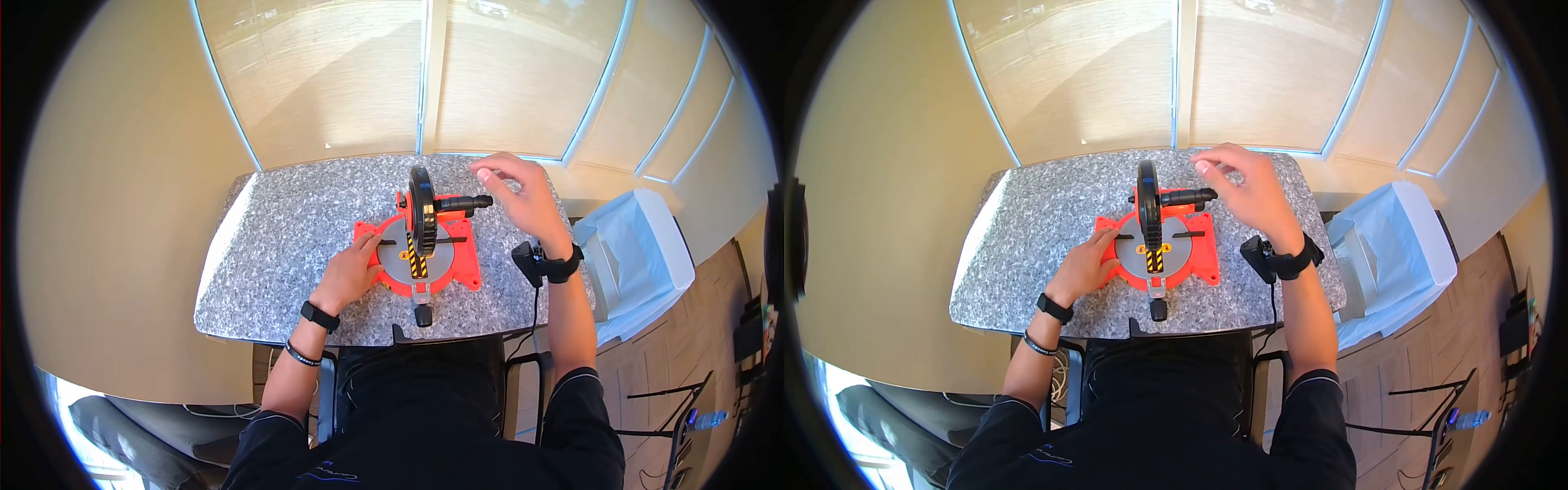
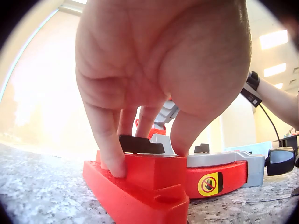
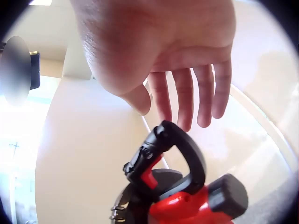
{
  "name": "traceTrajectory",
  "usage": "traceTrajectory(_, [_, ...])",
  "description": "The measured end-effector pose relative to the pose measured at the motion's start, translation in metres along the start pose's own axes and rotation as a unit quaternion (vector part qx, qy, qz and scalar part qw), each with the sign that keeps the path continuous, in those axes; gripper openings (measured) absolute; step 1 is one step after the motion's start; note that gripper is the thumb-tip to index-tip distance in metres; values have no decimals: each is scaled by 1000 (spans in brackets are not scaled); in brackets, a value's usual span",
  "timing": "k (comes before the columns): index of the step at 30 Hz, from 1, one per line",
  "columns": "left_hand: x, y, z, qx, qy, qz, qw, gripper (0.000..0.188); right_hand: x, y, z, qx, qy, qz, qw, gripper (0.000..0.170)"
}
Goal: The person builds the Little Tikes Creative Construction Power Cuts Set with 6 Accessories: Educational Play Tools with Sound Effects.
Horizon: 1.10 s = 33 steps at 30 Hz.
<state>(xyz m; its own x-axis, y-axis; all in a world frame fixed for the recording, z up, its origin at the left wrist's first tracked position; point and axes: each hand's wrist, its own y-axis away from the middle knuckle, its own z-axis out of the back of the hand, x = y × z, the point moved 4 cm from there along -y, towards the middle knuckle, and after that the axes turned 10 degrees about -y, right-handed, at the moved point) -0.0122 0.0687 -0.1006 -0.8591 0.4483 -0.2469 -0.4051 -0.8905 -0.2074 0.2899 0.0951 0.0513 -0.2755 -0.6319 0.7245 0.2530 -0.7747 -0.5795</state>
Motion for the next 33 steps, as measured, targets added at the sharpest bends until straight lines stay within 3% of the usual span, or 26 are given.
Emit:
traceTrajectory(7, [-2, 1, 4, -4, 2, -2, 1000, 64, 22, 8, -18, 70, 30, 45, 996, 15])
traceTrajectory(33, [0, 0, -1, -14, 8, 7, 1000, 62, 19, 68, -37, 149, 36, 25, 988, 14])
